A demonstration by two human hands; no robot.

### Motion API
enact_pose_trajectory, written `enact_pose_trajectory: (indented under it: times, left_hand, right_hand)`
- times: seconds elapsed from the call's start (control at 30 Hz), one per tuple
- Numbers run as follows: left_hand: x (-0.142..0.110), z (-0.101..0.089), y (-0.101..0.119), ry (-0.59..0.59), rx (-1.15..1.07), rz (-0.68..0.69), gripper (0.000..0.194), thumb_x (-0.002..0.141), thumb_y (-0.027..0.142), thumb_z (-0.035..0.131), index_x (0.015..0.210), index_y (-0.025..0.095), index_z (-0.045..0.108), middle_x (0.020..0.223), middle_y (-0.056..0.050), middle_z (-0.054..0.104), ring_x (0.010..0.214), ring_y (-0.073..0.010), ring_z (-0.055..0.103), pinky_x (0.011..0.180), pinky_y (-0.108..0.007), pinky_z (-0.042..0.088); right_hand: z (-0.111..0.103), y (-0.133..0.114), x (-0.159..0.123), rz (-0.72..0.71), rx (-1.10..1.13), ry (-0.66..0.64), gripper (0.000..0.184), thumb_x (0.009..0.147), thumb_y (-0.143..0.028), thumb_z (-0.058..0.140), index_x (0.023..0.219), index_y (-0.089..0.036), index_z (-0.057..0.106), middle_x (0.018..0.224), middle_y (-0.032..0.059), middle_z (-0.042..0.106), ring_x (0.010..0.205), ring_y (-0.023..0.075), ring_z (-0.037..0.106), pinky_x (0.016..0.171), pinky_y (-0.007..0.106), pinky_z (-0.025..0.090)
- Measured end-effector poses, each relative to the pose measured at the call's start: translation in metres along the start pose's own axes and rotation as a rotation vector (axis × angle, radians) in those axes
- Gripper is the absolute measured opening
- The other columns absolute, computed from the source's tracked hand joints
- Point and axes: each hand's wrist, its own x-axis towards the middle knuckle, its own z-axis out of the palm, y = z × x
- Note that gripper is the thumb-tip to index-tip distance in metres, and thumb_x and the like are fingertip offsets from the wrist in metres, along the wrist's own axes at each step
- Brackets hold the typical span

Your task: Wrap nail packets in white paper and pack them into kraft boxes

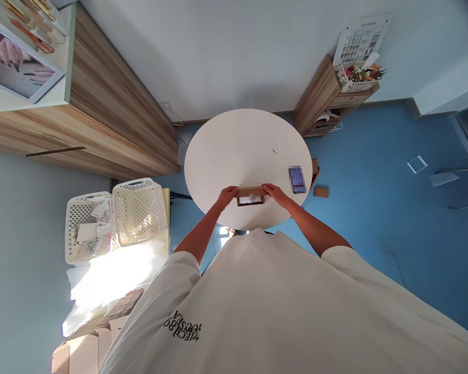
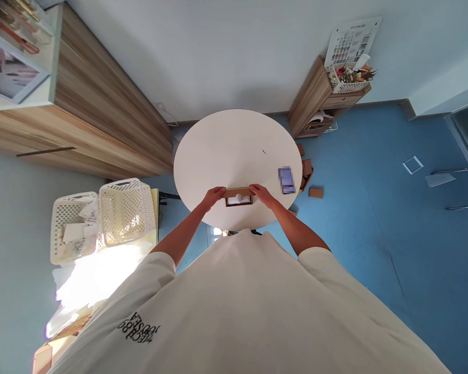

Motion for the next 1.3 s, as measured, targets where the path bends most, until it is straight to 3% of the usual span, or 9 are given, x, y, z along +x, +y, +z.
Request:
enact_pose_trajectory:
  times: [0.2,0.33,0.5,0.6,0.73,0.9,1.13,1.3]
  left_hand:
    - [-0.005,0.009,-0.009,0.029,-0.039,-0.007,0.044,0.088,0.057,0.066,0.113,0.024,0.077,0.124,-0.009,0.073,0.114,-0.0263,0.067,0.097,-0.04,0.055]
    - [-0.004,0.013,-0.01,0.023,0.044,-0.014,0.04,0.091,0.047,0.065,0.121,0.023,0.075,0.131,-0.01,0.072,0.119,-0.0281,0.066,0.103,-0.043,0.054]
    - [-0.021,0.022,-0.026,0.022,0.293,0.047,0.071,0.088,0.037,0.073,0.154,0.024,0.051,0.16,-0.016,0.05,0.135,-0.0329,0.059,0.103,-0.044,0.054]
    - [-0.03,0.029,-0.038,0.054,0.439,0.023,0.081,0.09,0.036,0.071,0.162,0.025,0.038,0.163,-0.019,0.043,0.142,-0.0347,0.053,0.108,-0.047,0.05]
    - [-0.032,0.036,-0.045,0.079,0.533,-0.032,0.078,0.093,0.038,0.069,0.162,0.024,0.036,0.157,-0.02,0.05,0.143,-0.0354,0.051,0.114,-0.048,0.043]
    - [-0.03,0.041,-0.044,0.06,0.584,-0.009,0.065,0.096,0.034,0.064,0.156,0.027,0.04,0.146,-0.016,0.061,0.14,-0.0345,0.054,0.113,-0.049,0.041]
    - [-0.034,0.048,-0.037,0.042,0.65,0.018,0.077,0.099,0.032,0.057,0.167,0.027,0.021,0.133,-0.016,0.068,0.127,-0.0357,0.064,0.11,-0.05,0.042]
    - [-0.047,0.056,-0.034,0.023,0.736,0.062,0.067,0.103,0.037,0.047,0.166,0.023,0.028,0.133,-0.018,0.068,0.129,-0.0366,0.062,0.114,-0.052,0.038]
  right_hand:
    - [0.008,0.004,-0.005,-0.001,0.033,0.058,0.046,0.095,-0.058,0.058,0.125,-0.027,0.075,0.141,0.0065,0.067,0.131,0.0267,0.057,0.103,0.039,0.053]
    - [0.011,0.007,-0.005,-0.01,-0.069,0.062,0.042,0.096,-0.052,0.057,0.125,-0.027,0.074,0.135,0.007,0.07,0.125,0.0271,0.06,0.104,0.041,0.054]
    - [0.018,0.028,-0.02,-0.04,-0.287,0.052,0.052,0.09,-0.035,0.065,0.142,-0.027,0.064,0.155,0.0108,0.054,0.135,0.0288,0.056,0.108,0.044,0.052]
    - [0.023,0.043,-0.027,-0.097,-0.463,0.049,0.061,0.09,-0.028,0.063,0.151,-0.026,0.056,0.16,0.0121,0.047,0.137,0.0287,0.054,0.113,0.045,0.048]
    - [0.03,0.058,-0.028,-0.11,-0.578,0.049,0.065,0.094,-0.027,0.058,0.158,-0.025,0.045,0.154,0.0145,0.051,0.126,0.0288,0.059,0.108,0.046,0.05]
    - [0.039,0.061,-0.023,-0.078,-0.601,0.087,0.064,0.095,-0.026,0.057,0.157,-0.027,0.043,0.15,0.0135,0.053,0.13,0.0308,0.057,0.107,0.047,0.05]
    - [0.039,0.058,-0.021,-0.102,-0.668,0.104,0.06,0.094,-0.026,0.06,0.152,-0.028,0.049,0.135,0.0128,0.066,0.135,0.0363,0.053,0.12,0.056,0.033]
    - [0.039,0.055,-0.024,-0.089,-0.599,0.111,0.059,0.095,-0.035,0.06,0.153,-0.029,0.051,0.13,0.0107,0.07,0.132,0.0344,0.056,0.12,0.053,0.033]
